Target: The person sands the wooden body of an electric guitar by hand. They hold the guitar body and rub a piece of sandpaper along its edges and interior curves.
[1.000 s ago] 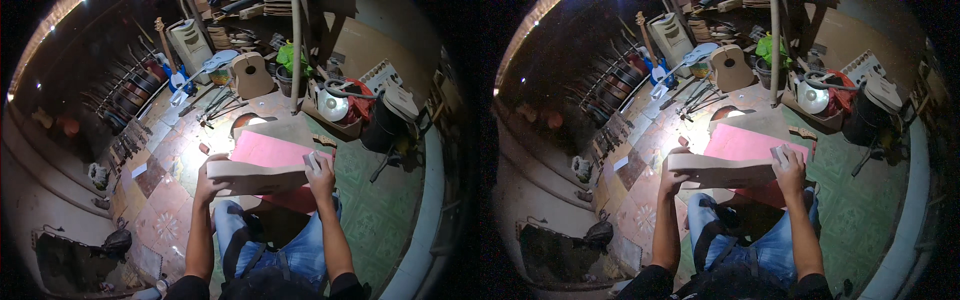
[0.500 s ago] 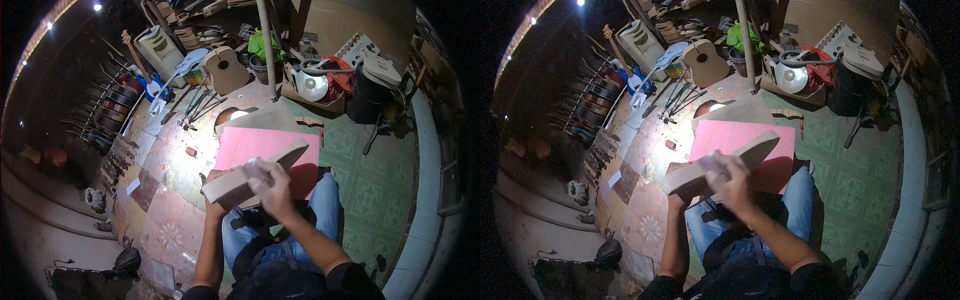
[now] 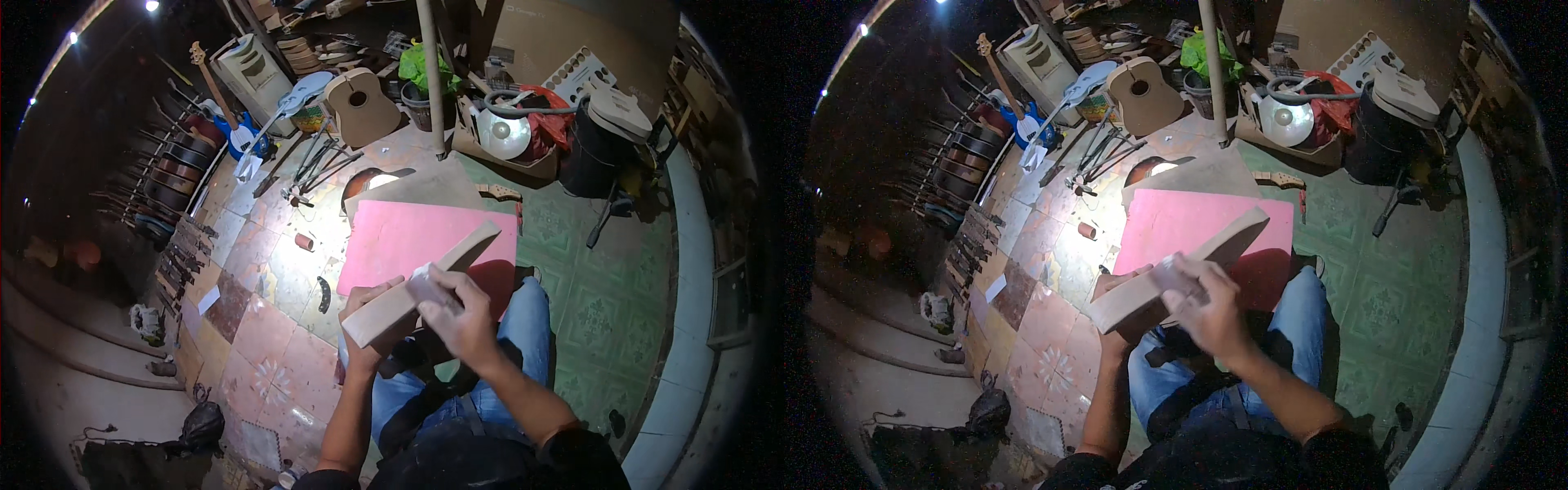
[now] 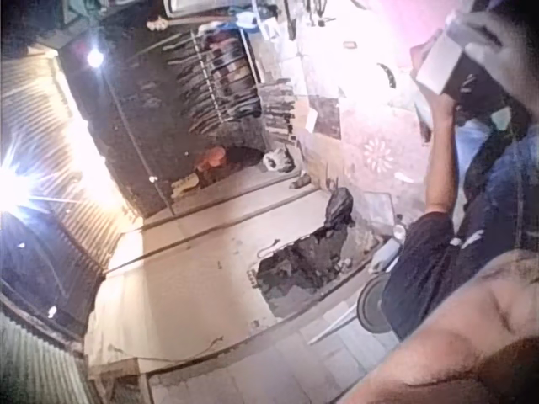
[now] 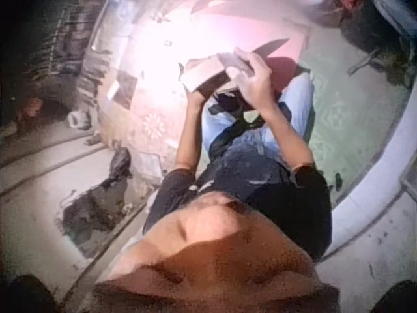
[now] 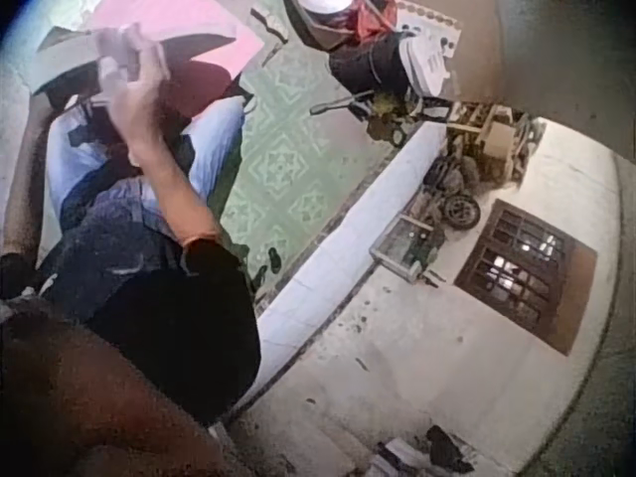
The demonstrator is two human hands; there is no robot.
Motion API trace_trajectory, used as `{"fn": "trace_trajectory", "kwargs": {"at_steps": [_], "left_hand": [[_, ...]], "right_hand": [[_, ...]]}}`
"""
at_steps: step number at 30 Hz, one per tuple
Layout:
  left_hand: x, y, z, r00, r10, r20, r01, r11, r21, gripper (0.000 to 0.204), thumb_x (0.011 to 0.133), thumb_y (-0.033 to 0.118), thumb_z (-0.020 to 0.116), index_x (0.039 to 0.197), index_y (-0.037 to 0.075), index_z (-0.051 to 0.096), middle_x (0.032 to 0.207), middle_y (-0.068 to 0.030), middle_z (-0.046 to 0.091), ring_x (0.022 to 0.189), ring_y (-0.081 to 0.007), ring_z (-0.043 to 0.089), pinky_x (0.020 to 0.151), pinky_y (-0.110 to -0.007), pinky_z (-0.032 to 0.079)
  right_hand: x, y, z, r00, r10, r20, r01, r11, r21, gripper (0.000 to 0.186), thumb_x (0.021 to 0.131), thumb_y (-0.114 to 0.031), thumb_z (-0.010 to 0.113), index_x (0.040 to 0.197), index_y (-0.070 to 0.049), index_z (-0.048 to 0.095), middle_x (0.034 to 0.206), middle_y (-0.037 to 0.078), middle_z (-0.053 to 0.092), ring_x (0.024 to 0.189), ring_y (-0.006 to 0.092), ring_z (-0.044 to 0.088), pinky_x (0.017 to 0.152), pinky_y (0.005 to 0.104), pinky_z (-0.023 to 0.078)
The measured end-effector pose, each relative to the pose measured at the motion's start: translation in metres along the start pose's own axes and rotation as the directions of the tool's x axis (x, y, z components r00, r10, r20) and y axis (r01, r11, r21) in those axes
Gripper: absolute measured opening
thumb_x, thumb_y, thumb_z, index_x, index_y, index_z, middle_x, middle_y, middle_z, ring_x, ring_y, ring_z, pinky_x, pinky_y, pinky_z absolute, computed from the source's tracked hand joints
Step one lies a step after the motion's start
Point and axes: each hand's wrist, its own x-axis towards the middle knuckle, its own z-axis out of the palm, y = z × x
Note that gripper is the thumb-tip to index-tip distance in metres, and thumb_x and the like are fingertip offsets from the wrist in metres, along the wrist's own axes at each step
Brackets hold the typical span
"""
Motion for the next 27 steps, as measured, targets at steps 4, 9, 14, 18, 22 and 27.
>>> {"fn": "trace_trajectory", "kwargs": {"at_steps": [4,9,14,18,22,27], "left_hand": [[0.004,-0.003,0.002,0.999,0.041,0.013,-0.042,0.996,0.081,0.048,0.073,0.012,0.092,0.111,0.000,0.065,0.114,-0.0172,0.074,0.100,-0.0232,0.073,0.087,-0.034,0.058],[-0.010,0.006,0.004,0.999,0.044,0.023,-0.043,0.999,-0.014,0.049,0.072,0.014,0.092,0.110,0.000,0.065,0.115,-0.0161,0.073,0.100,-0.0233,0.073,0.087,-0.034,0.058],[-0.023,0.006,0.004,0.999,0.002,0.033,-0.010,0.972,0.233,0.048,0.075,0.027,0.091,0.109,0.004,0.067,0.098,-0.0122,0.070,0.091,-0.0234,0.073,0.081,-0.034,0.057],[-0.020,0.009,0.010,1.000,-0.004,0.011,0.004,0.999,0.051,0.050,0.077,0.025,0.089,0.112,0.002,0.062,0.102,-0.0113,0.062,0.096,-0.0223,0.064,0.084,-0.035,0.051],[-0.020,0.010,0.007,1.000,0.009,0.002,-0.009,0.999,0.036,0.050,0.078,0.026,0.089,0.112,0.002,0.062,0.102,-0.0101,0.063,0.096,-0.0210,0.065,0.084,-0.036,0.052],[-0.026,0.003,0.006,1.000,0.022,0.013,-0.022,0.998,0.051,0.050,0.079,0.026,0.088,0.113,0.001,0.062,0.110,-0.0158,0.071,0.097,-0.0238,0.071,0.084,-0.035,0.056]], "right_hand": [[0.017,0.007,-0.017,0.982,0.189,0.028,-0.184,0.976,-0.120,0.049,0.085,-0.016,0.076,0.128,0.004,0.064,0.122,0.024,0.067,0.113,0.0288,0.068,0.096,0.0386,0.054],[0.011,-0.001,-0.030,0.979,0.125,0.164,-0.107,0.988,-0.110,0.046,0.084,-0.016,0.076,0.124,0.004,0.065,0.120,0.023,0.068,0.107,0.0380,0.069,0.094,0.0423,0.054],[0.004,-0.061,-0.028,0.946,-0.114,0.304,0.201,0.940,-0.274,0.047,0.084,-0.019,0.076,0.125,0.001,0.066,0.117,0.021,0.069,0.106,0.0362,0.068,0.095,0.0412,0.053],[0.018,-0.013,-0.039,0.949,0.240,0.205,-0.222,0.969,-0.109,0.049,0.084,-0.020,0.078,0.125,0.004,0.066,0.113,0.019,0.069,0.101,0.0259,0.069,0.093,0.0350,0.053],[0.008,-0.072,-0.027,0.933,-0.063,0.355,0.183,0.931,-0.315,0.046,0.086,-0.016,0.073,0.126,0.004,0.065,0.121,0.023,0.070,0.110,0.0304,0.071,0.096,0.0383,0.054],[0.016,-0.009,-0.034,0.950,0.242,0.197,-0.207,0.961,-0.183,0.048,0.083,-0.020,0.075,0.126,0.001,0.067,0.114,0.020,0.069,0.108,0.0376,0.066,0.096,0.0449,0.052]]}}
